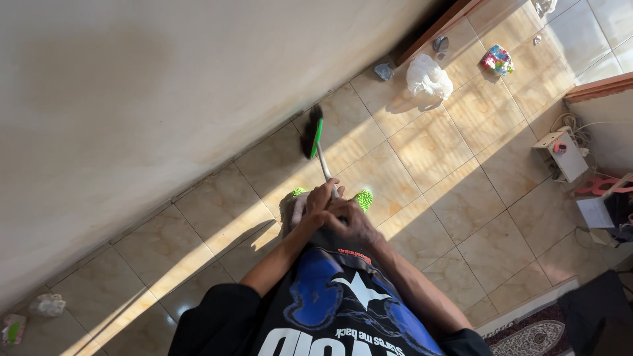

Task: The person sweeps debris across the tiled floor using a broom and then uses a dustpan to collect it.

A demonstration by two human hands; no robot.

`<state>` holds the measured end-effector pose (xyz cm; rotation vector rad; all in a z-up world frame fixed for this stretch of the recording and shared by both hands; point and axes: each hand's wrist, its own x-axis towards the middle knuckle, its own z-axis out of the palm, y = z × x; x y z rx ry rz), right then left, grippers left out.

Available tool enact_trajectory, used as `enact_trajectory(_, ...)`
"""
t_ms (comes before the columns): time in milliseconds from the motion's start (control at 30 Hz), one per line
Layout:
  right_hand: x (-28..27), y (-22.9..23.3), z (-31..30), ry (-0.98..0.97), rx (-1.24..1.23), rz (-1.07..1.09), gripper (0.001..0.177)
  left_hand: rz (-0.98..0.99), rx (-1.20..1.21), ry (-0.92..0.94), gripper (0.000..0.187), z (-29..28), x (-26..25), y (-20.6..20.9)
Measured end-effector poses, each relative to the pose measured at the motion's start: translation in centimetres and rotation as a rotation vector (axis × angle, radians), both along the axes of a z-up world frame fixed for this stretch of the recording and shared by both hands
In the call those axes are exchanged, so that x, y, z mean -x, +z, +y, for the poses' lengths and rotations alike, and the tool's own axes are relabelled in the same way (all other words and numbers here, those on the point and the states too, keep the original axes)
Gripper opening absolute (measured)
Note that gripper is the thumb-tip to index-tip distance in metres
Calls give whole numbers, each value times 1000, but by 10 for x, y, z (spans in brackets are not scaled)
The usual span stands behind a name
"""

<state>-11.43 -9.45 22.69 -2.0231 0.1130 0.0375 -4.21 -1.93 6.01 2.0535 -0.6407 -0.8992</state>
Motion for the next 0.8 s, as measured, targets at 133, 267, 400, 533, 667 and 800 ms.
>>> enact_trajectory(133, -1, -37, -33, -159, 81, 271, 28, 85, 29, -150, 49, -41, -5, -60)
enact_trajectory(267, 0, -45, -46, -162, 114, 62, 27, -23, 392, -94, 47, -64, 8, -61)
enact_trajectory(400, 30, -19, -42, -118, 144, -4, 28, 55, 124, -146, 48, -66, 19, -28)
enact_trajectory(533, 56, 4, -57, -69, 12, -89, 28, 107, 1, -94, 53, -72, 42, -5)
enact_trajectory(667, 61, -3, -105, -76, -50, 135, 28, -333, 339, 176, 55, -96, 87, -45)
enact_trajectory(800, 64, -23, -148, -102, -2, 252, 27, -126, 483, -4, 56, -139, 86, -61)
